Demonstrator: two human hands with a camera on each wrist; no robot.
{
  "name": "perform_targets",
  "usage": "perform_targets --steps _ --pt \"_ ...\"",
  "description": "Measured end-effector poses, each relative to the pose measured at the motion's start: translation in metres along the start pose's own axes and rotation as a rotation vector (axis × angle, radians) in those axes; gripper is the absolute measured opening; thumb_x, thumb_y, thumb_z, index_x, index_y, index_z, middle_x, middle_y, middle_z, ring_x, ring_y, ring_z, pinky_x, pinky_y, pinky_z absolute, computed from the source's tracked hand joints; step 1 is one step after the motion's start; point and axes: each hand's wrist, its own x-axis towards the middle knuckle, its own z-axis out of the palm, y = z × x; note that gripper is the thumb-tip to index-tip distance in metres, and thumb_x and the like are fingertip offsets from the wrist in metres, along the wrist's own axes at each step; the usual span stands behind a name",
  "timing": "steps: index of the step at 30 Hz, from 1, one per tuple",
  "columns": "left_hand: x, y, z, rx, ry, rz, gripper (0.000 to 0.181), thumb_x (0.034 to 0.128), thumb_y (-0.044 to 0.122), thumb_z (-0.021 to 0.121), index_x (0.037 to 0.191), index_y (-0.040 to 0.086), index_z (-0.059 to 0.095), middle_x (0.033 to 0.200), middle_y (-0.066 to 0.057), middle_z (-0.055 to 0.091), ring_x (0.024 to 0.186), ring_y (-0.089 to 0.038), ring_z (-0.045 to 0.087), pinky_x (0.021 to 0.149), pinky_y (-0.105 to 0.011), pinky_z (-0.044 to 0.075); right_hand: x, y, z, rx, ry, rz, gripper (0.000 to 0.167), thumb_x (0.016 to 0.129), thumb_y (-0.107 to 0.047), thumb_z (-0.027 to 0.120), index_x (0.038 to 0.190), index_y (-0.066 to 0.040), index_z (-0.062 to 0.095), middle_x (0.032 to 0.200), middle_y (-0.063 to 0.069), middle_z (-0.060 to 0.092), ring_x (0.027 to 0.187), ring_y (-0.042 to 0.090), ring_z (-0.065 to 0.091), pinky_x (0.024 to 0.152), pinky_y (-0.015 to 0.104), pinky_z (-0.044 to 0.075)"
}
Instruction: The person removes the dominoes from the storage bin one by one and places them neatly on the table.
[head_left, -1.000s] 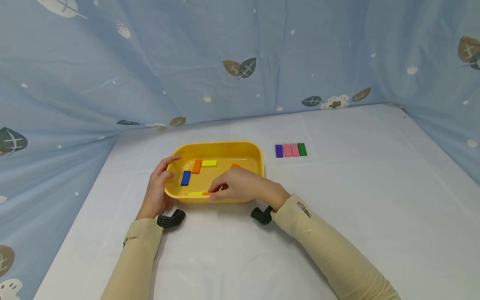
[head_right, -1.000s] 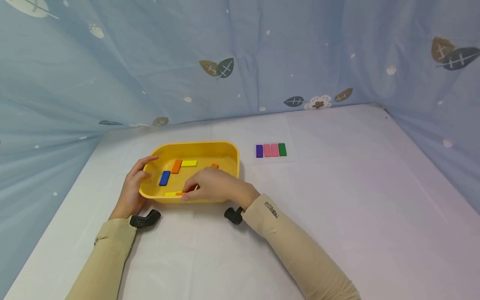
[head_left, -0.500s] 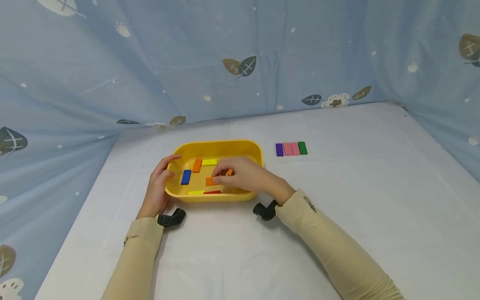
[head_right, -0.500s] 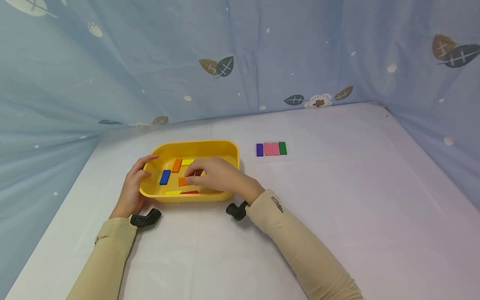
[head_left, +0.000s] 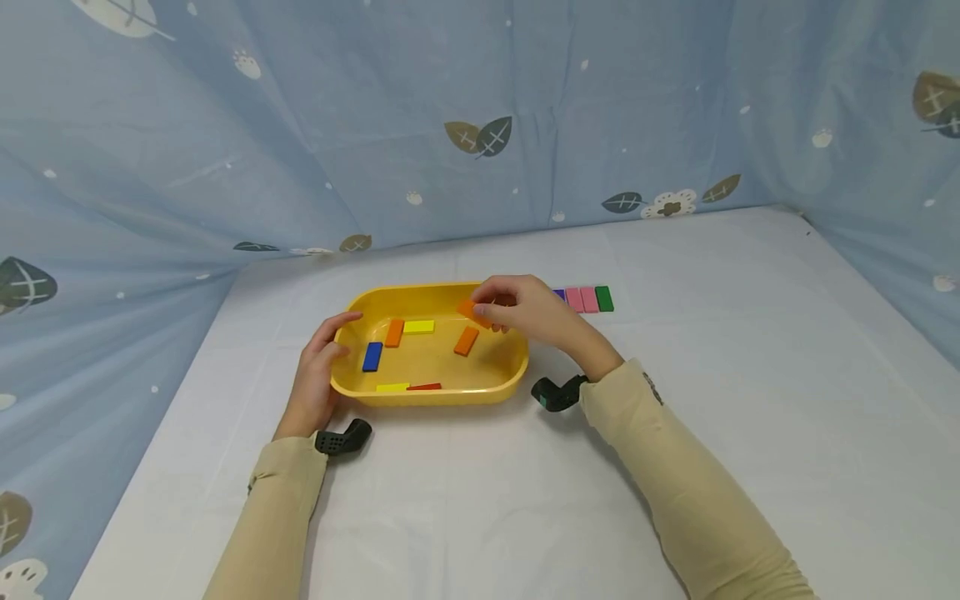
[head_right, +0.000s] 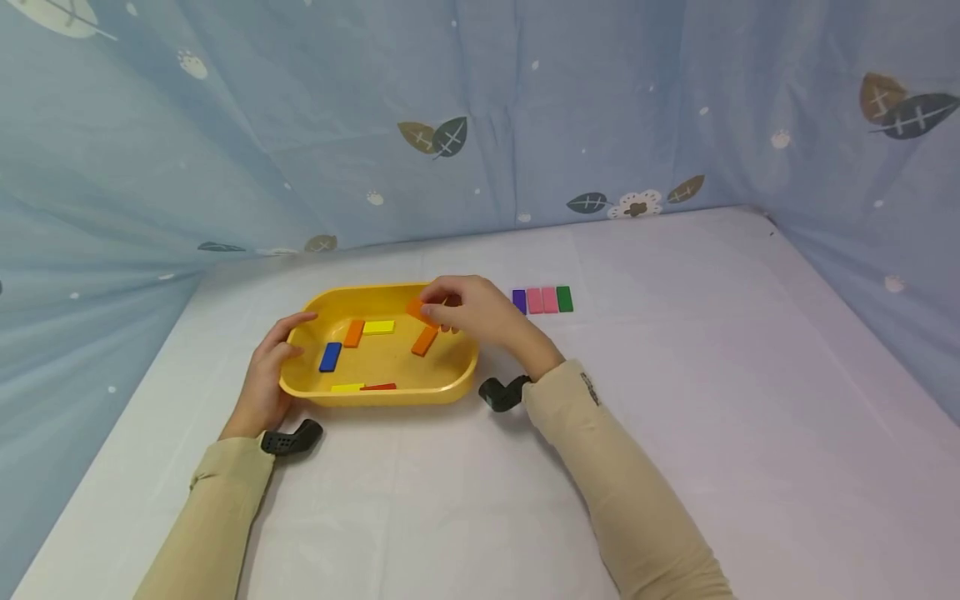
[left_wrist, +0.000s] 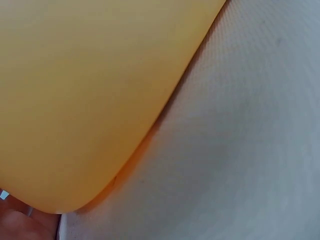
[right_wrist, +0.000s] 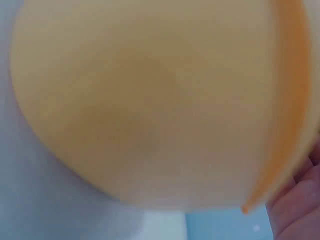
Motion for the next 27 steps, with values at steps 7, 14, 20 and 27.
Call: perform_targets --steps 7,14,20,27 --pt "0.000 0.001 -0.001 0.009 -0.003 0.002 0.049 0.0830 0.003 0.032 0.129 0.016 0.044 0.141 0.010 0.025 0.126 -0.018 0.024 0.103 -0.037 0.026 -0.004 0.009 -0.026 0.034 0.084 0.029 0.025 0.084 -0.028 0.058 0.105 -0.013 0.058 0.092 0.006 0.059 0.073 0.023 0.057 0.072 0.041 0.050" --pt "0.000 -0.002 0.000 0.003 -0.010 0.005 0.049 0.0831 0.004 0.032 0.129 0.015 0.043 0.141 0.010 0.025 0.126 -0.017 0.024 0.103 -0.036 0.026 -0.010 0.020 -0.051 0.012 0.165 0.117 0.026 0.086 -0.026 0.055 0.108 -0.013 0.052 0.097 0.007 0.058 0.078 0.025 0.060 0.073 0.043 0.050" --pt "0.000 -0.003 0.000 0.008 -0.009 0.000 0.049 0.0829 0.004 0.032 0.129 0.015 0.043 0.141 0.010 0.025 0.126 -0.017 0.025 0.102 -0.036 0.027 -0.020 0.029 -0.068 0.063 0.261 0.143 0.028 0.088 -0.027 0.052 0.109 -0.009 0.051 0.099 0.011 0.057 0.083 0.029 0.057 0.077 0.043 0.048" --pt "-0.001 0.000 0.000 0.015 0.001 0.007 0.049 0.0829 0.003 0.032 0.128 0.016 0.044 0.140 0.009 0.026 0.126 -0.018 0.025 0.103 -0.038 0.025 -0.026 0.037 -0.083 -0.027 0.335 0.189 0.030 0.089 -0.032 0.049 0.110 -0.011 0.052 0.097 0.010 0.056 0.082 0.033 0.051 0.071 0.042 0.047"
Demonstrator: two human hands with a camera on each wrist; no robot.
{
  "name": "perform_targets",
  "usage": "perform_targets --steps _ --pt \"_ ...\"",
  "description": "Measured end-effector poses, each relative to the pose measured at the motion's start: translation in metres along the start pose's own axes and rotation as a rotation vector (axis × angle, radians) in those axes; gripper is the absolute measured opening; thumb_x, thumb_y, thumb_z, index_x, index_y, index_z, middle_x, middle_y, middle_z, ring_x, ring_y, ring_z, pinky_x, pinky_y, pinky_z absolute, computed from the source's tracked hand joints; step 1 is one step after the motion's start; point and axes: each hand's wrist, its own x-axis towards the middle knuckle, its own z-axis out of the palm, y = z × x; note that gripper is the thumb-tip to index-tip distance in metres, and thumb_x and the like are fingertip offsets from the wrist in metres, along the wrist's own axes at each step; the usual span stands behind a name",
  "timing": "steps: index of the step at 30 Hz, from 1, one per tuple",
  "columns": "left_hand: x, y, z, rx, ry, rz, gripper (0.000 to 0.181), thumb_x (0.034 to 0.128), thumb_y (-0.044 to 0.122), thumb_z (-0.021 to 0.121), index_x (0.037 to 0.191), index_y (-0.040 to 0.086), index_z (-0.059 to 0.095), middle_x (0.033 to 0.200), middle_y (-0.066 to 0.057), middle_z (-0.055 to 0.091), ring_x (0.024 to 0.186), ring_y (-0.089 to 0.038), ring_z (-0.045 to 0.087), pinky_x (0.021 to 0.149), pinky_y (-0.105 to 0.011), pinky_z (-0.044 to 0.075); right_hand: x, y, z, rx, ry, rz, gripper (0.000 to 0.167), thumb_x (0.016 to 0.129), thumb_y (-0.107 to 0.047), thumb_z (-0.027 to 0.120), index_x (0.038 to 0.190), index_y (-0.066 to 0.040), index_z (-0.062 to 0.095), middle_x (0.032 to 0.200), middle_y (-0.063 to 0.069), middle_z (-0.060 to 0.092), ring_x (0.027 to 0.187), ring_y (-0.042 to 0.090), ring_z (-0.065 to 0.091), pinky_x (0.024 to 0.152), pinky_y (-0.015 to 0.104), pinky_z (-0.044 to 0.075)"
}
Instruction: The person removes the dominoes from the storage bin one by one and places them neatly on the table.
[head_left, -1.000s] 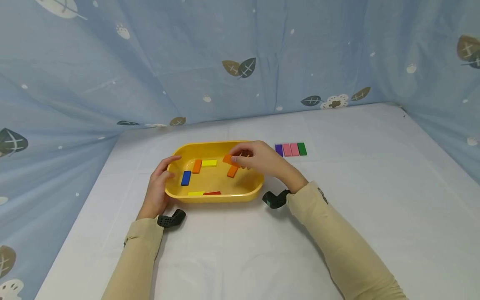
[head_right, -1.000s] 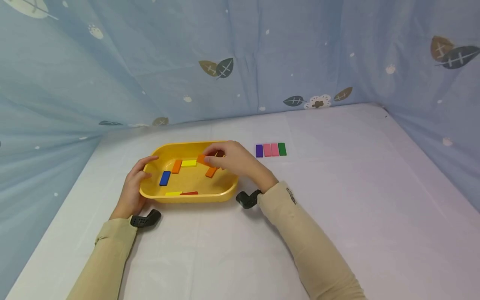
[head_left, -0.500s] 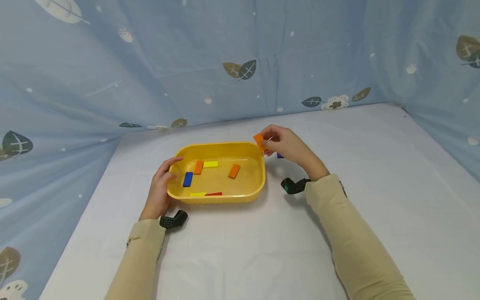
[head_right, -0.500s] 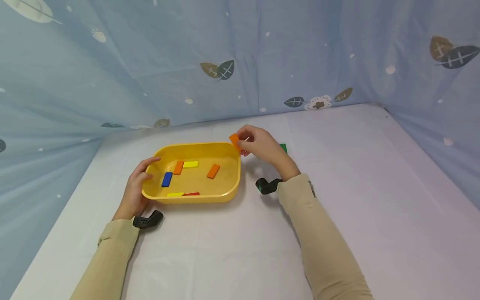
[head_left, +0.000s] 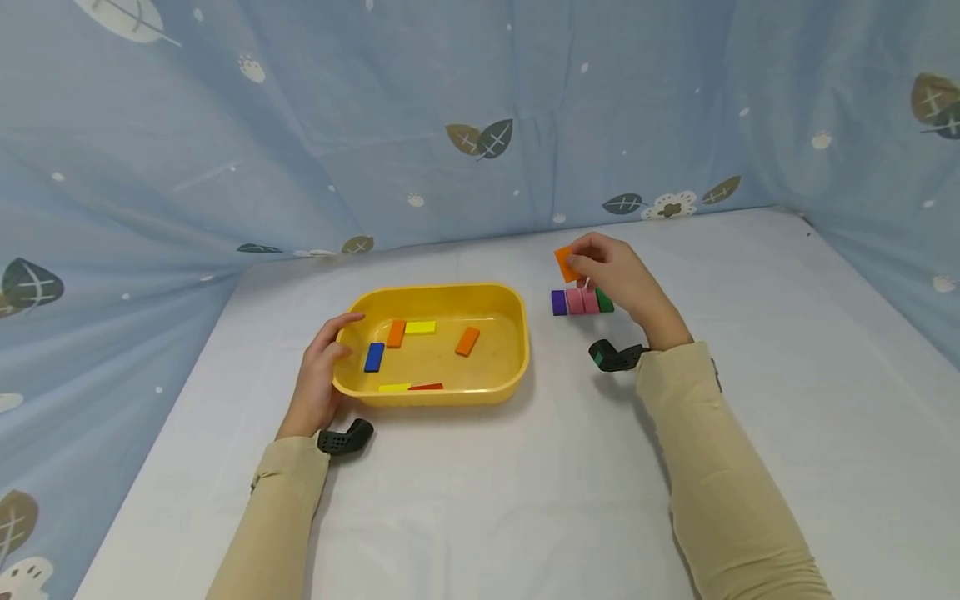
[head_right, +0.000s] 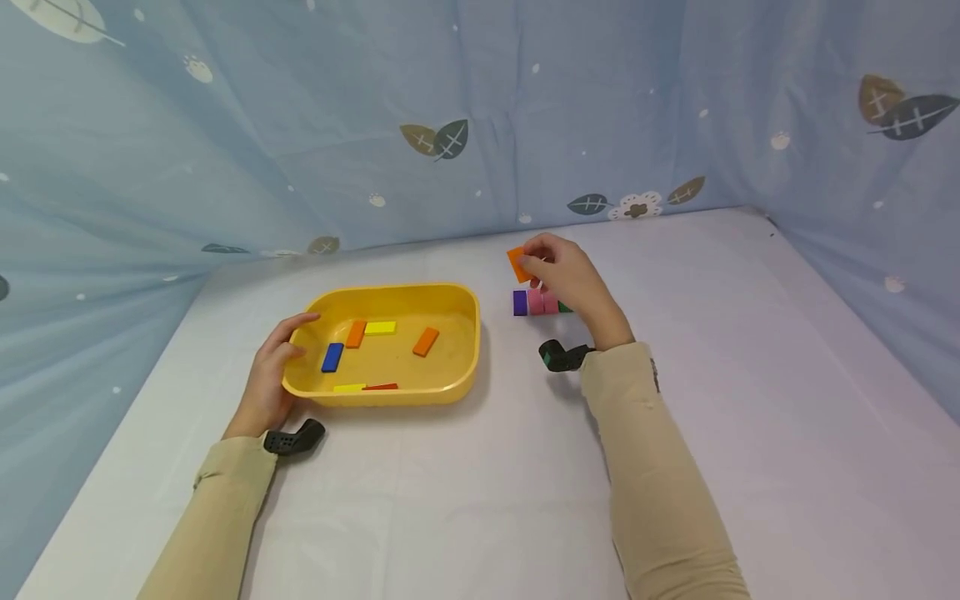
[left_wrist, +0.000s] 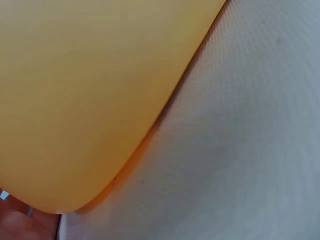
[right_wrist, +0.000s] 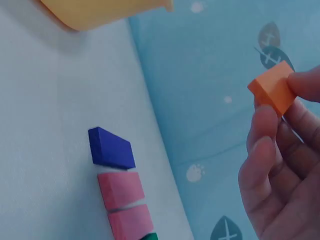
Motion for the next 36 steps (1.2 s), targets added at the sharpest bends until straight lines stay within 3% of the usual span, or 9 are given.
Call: perform_targets --steps 7,14,19,28,36 --pt "0.000 0.001 0.000 -0.013 -0.005 -0.006 0.048 0.0832 0.003 0.032 0.128 0.015 0.044 0.140 0.009 0.026 0.126 -0.017 0.025 0.103 -0.037 0.025 -0.002 0.011 -0.011 0.033 0.044 0.044 0.036 0.089 -0.036 0.048 0.113 -0.010 0.051 0.098 0.011 0.054 0.080 0.031 0.049 0.071 0.041 0.044" --pt "0.001 0.003 0.000 -0.016 0.000 -0.006 0.049 0.0832 0.004 0.033 0.129 0.016 0.044 0.141 0.009 0.026 0.127 -0.019 0.024 0.103 -0.038 0.025 0.000 0.023 -0.025 -0.020 0.093 0.102 0.043 0.087 -0.041 0.049 0.116 -0.009 0.050 0.099 0.011 0.052 0.082 0.035 0.046 0.069 0.041 0.042" --pt "0.000 0.002 0.000 -0.015 0.000 -0.015 0.048 0.0831 0.004 0.032 0.129 0.016 0.044 0.141 0.010 0.026 0.126 -0.018 0.024 0.103 -0.037 0.025 -0.002 0.033 -0.028 -0.012 0.120 0.147 0.041 0.087 -0.036 0.050 0.115 -0.006 0.051 0.097 0.012 0.053 0.075 0.028 0.049 0.070 0.039 0.044" --pt "0.000 0.002 0.001 -0.017 0.003 -0.023 0.049 0.0829 0.004 0.034 0.128 0.017 0.044 0.141 0.010 0.025 0.127 -0.019 0.023 0.103 -0.037 0.026 0.000 0.061 -0.038 0.047 0.136 0.184 0.053 0.082 -0.045 0.054 0.117 -0.005 0.051 0.096 0.012 0.054 0.078 0.025 0.053 0.063 0.022 0.047" --pt "0.000 0.002 0.001 -0.026 -0.005 -0.028 0.049 0.0830 0.003 0.033 0.129 0.016 0.043 0.142 0.009 0.024 0.127 -0.019 0.022 0.103 -0.037 0.025 -0.004 0.065 -0.039 0.012 0.118 0.282 0.044 0.087 -0.034 0.052 0.121 -0.006 0.048 0.102 0.011 0.052 0.078 0.019 0.052 0.065 0.024 0.047"
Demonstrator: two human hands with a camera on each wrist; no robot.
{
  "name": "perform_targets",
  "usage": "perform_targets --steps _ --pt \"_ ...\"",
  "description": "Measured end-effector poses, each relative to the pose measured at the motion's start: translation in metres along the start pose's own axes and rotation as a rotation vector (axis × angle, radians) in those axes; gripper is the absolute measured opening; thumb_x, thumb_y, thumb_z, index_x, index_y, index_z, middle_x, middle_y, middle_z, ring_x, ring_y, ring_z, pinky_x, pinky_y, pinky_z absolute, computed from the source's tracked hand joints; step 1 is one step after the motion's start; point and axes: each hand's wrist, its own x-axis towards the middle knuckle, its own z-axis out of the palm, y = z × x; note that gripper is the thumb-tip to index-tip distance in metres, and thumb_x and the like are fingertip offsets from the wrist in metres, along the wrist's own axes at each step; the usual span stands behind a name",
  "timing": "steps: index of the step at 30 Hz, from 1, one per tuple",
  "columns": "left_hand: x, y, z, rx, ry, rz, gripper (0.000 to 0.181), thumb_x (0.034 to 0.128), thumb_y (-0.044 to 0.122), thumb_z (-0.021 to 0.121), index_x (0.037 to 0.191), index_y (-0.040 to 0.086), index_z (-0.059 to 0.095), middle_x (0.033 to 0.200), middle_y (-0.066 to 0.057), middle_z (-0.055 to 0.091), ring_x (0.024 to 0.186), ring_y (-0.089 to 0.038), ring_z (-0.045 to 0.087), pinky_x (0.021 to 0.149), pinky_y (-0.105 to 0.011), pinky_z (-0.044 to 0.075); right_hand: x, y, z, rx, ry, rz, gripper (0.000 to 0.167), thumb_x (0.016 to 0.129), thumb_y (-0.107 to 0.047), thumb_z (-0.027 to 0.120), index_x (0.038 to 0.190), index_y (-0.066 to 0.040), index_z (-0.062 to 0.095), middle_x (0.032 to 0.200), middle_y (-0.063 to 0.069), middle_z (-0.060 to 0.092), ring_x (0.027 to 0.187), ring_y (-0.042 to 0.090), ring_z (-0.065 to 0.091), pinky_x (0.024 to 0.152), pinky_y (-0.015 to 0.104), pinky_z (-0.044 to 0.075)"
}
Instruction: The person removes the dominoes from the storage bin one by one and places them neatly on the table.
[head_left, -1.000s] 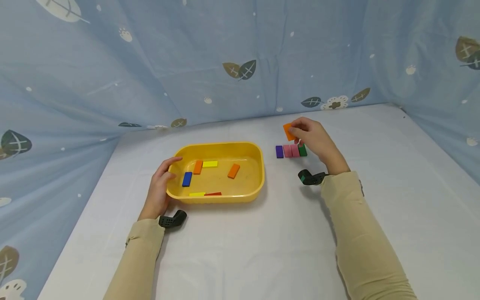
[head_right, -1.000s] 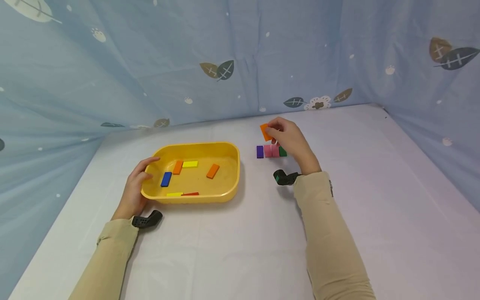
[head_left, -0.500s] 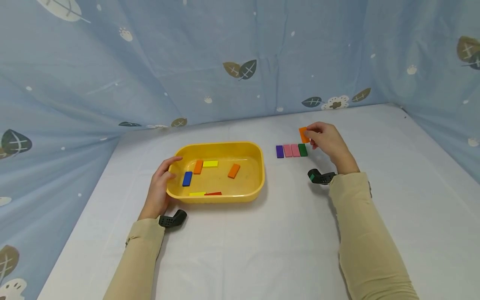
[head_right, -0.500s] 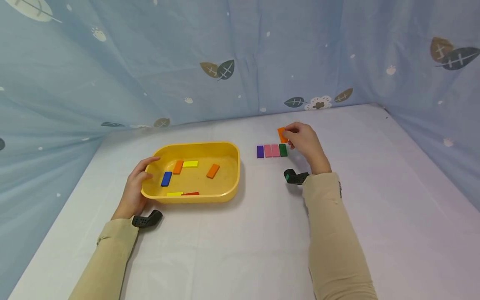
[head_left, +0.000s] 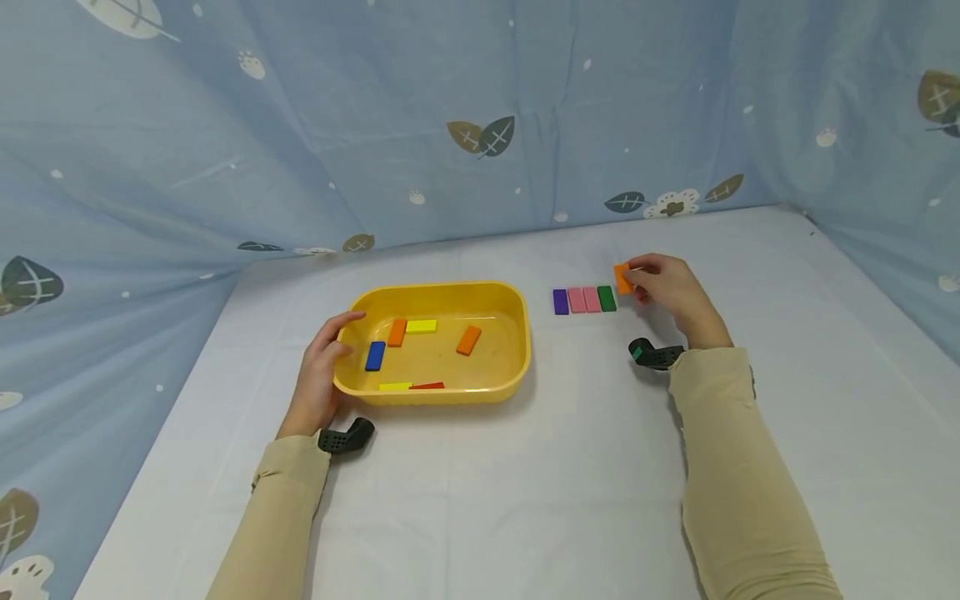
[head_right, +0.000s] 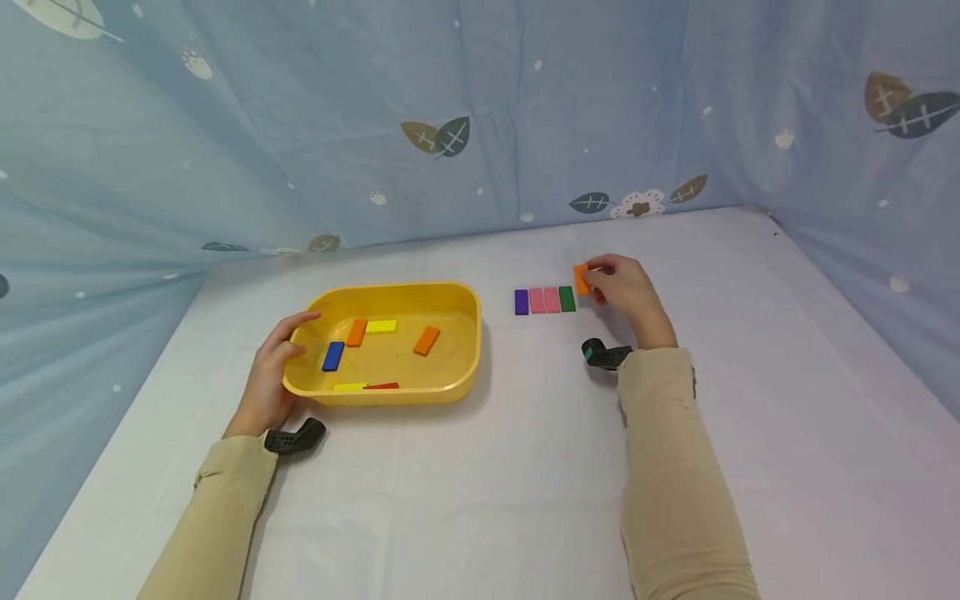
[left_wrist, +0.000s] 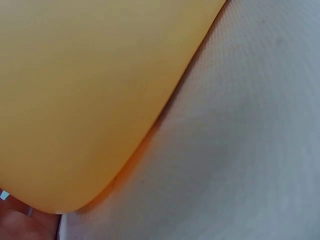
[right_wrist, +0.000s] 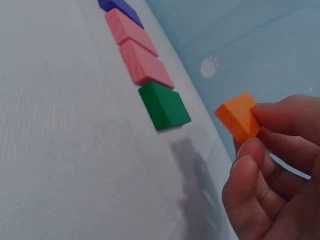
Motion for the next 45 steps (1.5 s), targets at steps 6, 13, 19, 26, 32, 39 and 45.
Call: perform_targets --steps 6,13,19,26,32,39,45 --pt "0.0004 -0.0016 -0.0001 -0.002 0.001 0.008 0.049 0.0831 0.003 0.033 0.129 0.016 0.044 0.141 0.009 0.025 0.126 -0.019 0.023 0.104 -0.038 0.025 0.0004 0.0057 0.0010 -0.102 -0.046 0.033 0.042 0.090 -0.027 0.048 0.125 -0.004 0.045 0.101 0.014 0.052 0.076 0.020 0.052 0.060 0.021 0.045" --pt "0.0004 -0.0013 -0.0002 0.009 0.002 0.003 0.048 0.0833 0.004 0.033 0.128 0.018 0.044 0.141 0.009 0.025 0.127 -0.019 0.023 0.103 -0.038 0.025 -0.0002 0.0052 0.0021 -0.179 -0.032 0.069 0.039 0.090 -0.025 0.047 0.122 -0.002 0.047 0.097 0.013 0.053 0.073 0.018 0.052 0.055 0.018 0.044" --pt "0.0004 -0.0008 -0.0010 0.001 0.003 0.010 0.049 0.0828 0.004 0.033 0.128 0.017 0.044 0.141 0.009 0.025 0.126 -0.018 0.023 0.104 -0.038 0.024 0.0010 0.0047 0.0027 -0.186 0.002 0.045 0.034 0.089 -0.021 0.049 0.116 -0.001 0.051 0.086 0.013 0.055 0.063 0.015 0.054 0.053 0.019 0.046" --pt "-0.0005 -0.0014 -0.0007 0.009 -0.002 0.000 0.049 0.0831 0.004 0.033 0.129 0.017 0.044 0.141 0.009 0.025 0.127 -0.019 0.023 0.103 -0.038 0.025 0.0000 0.0059 0.0038 -0.248 -0.005 0.027 0.034 0.087 -0.023 0.053 0.114 -0.002 0.052 0.089 0.014 0.057 0.062 0.015 0.056 0.055 0.022 0.047" --pt "0.0000 -0.0003 -0.0004 -0.009 -0.005 0.015 0.049 0.0831 0.003 0.033 0.130 0.014 0.042 0.141 0.008 0.025 0.127 -0.019 0.024 0.103 -0.037 0.026 -0.0021 0.0029 0.0038 -0.281 -0.011 0.000 0.032 0.086 -0.022 0.054 0.113 -0.004 0.054 0.089 0.014 0.058 0.062 0.015 0.056 0.059 0.026 0.048" --pt "-0.0004 -0.0013 -0.0008 0.002 -0.003 0.002 0.049 0.0832 0.003 0.032 0.129 0.015 0.043 0.141 0.009 0.025 0.127 -0.018 0.023 0.103 -0.036 0.026 -0.0041 0.0014 0.0037 -0.291 -0.027 0.010 0.032 0.087 -0.021 0.053 0.113 -0.003 0.054 0.088 0.014 0.058 0.061 0.014 0.057 0.060 0.026 0.048" --pt "0.0003 -0.0013 -0.0006 -0.009 -0.009 0.017 0.049 0.0832 0.003 0.032 0.129 0.014 0.043 0.141 0.008 0.025 0.127 -0.019 0.023 0.103 -0.037 0.025 -0.0052 -0.0009 0.0033 -0.278 -0.029 0.003 0.032 0.087 -0.021 0.052 0.115 -0.004 0.054 0.086 0.013 0.059 0.061 0.013 0.057 0.059 0.025 0.049"
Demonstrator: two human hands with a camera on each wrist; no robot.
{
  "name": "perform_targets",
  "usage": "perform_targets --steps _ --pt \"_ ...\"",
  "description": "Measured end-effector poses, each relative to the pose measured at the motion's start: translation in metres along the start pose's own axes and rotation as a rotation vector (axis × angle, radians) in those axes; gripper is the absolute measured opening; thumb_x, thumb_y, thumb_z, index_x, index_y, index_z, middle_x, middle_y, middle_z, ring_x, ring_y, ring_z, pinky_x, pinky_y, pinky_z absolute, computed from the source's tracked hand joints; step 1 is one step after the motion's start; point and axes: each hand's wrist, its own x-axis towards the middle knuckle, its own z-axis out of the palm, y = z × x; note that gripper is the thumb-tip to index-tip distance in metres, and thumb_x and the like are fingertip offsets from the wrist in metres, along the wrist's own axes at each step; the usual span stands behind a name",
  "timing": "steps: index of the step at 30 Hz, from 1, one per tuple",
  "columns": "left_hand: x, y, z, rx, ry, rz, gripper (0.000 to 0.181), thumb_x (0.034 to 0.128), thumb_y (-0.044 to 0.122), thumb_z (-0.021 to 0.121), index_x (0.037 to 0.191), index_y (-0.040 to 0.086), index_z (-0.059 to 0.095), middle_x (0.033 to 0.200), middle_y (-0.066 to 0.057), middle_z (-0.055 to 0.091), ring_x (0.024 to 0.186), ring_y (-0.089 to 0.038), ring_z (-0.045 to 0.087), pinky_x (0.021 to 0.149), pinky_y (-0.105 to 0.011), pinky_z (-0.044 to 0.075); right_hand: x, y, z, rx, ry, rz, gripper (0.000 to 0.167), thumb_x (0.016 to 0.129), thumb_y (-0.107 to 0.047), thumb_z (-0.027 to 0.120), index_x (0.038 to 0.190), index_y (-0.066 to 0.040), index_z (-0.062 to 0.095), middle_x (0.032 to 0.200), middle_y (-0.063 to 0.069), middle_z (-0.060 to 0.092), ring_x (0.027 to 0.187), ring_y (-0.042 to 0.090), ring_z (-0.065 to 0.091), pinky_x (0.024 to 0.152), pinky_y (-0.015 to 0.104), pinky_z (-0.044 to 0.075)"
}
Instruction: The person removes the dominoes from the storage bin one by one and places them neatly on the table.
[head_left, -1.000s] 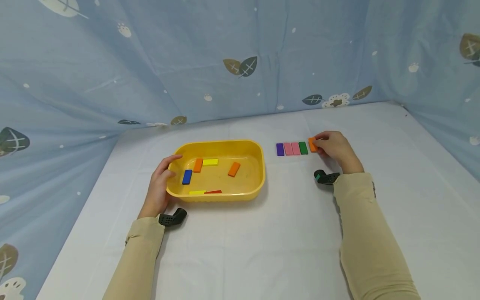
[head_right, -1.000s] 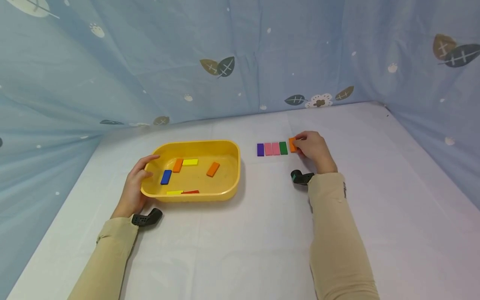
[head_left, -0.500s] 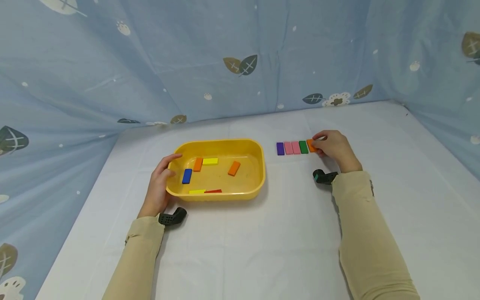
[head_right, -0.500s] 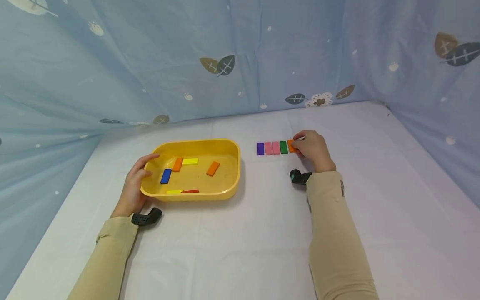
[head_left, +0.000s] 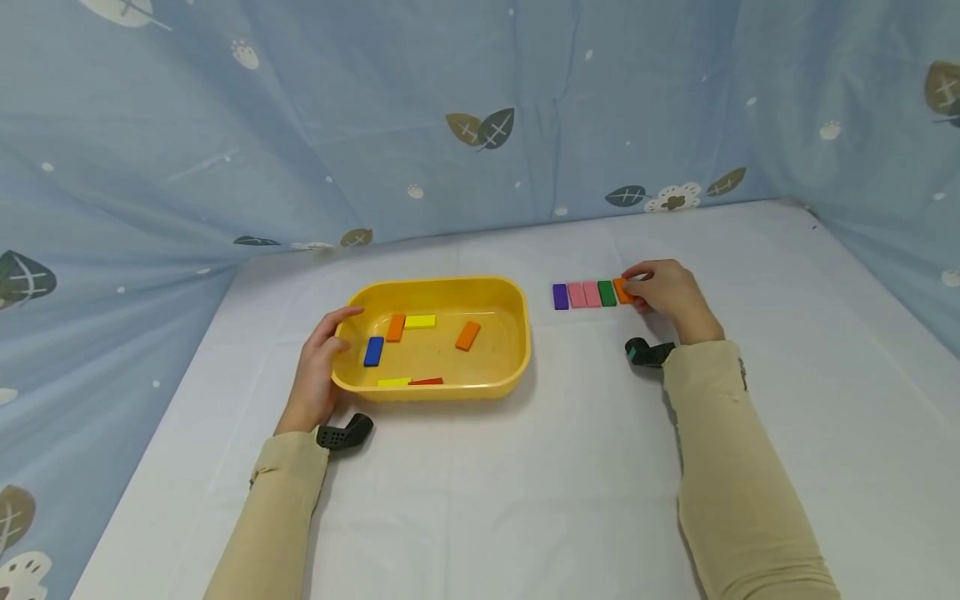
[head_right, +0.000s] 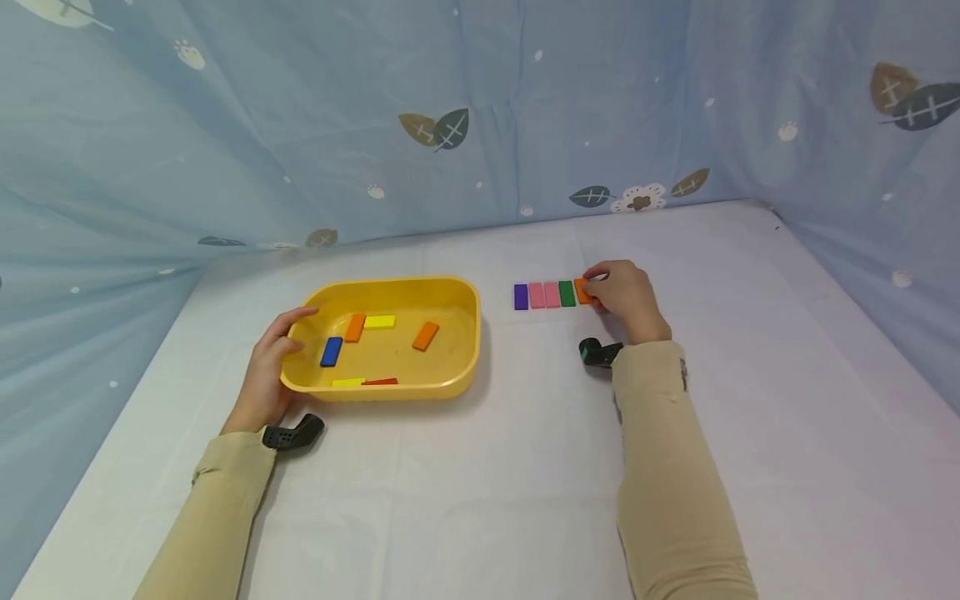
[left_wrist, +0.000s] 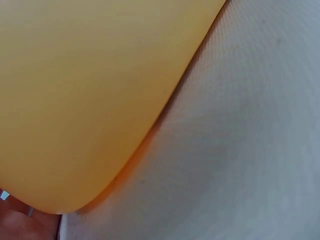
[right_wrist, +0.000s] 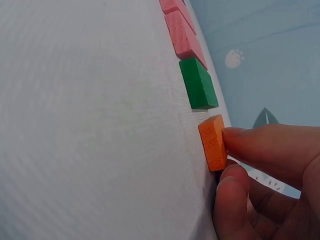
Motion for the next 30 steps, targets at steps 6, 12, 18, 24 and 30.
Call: perform_targets --steps 6,12,18,24,30 --pt "0.0004 0.0009 0.0001 0.008 -0.002 -0.003 0.049 0.0832 0.003 0.032 0.130 0.014 0.043 0.141 0.009 0.025 0.127 -0.019 0.023 0.103 -0.037 0.025 0.0005 -0.0003 -0.0005 -0.003 -0.012 0.008 0.032 0.087 -0.020 0.052 0.114 -0.003 0.054 0.091 0.015 0.058 0.062 0.013 0.057 0.059 0.025 0.050" --pt "0.0009 0.0010 -0.0002 0.005 0.005 0.001 0.049 0.0832 0.003 0.032 0.129 0.015 0.044 0.141 0.008 0.025 0.127 -0.019 0.023 0.103 -0.038 0.025 0.0008 -0.0008 -0.0015 -0.009 -0.009 0.000 0.030 0.087 -0.020 0.052 0.112 -0.004 0.056 0.090 0.014 0.058 0.061 0.013 0.057 0.059 0.025 0.049" --pt "0.0006 0.0009 -0.0003 0.009 0.006 -0.011 0.049 0.0832 0.003 0.032 0.129 0.015 0.043 0.141 0.009 0.025 0.127 -0.019 0.023 0.103 -0.038 0.025 0.0005 -0.0009 -0.0008 -0.018 -0.009 0.012 0.031 0.087 -0.021 0.053 0.112 -0.004 0.056 0.090 0.014 0.057 0.061 0.013 0.056 0.059 0.025 0.048" --pt "0.0007 0.0002 -0.0006 0.000 0.003 0.006 0.048 0.0830 0.003 0.033 0.129 0.014 0.043 0.141 0.008 0.025 0.126 -0.019 0.024 0.103 -0.038 0.025 0.0004 -0.0013 0.0000 -0.007 0.016 0.018 0.031 0.087 -0.024 0.054 0.111 -0.004 0.057 0.089 0.013 0.056 0.061 0.013 0.056 0.059 0.024 0.048" --pt "0.0015 -0.0017 -0.0010 0.008 0.000 -0.003 0.049 0.0834 0.004 0.033 0.129 0.016 0.043 0.141 0.009 0.025 0.127 -0.019 0.023 0.103 -0.038 0.026 0.0009 -0.0012 0.0005 0.014 0.037 0.025 0.034 0.089 -0.026 0.048 0.112 -0.002 0.054 0.086 0.013 0.056 0.062 0.016 0.056 0.058 0.024 0.049"
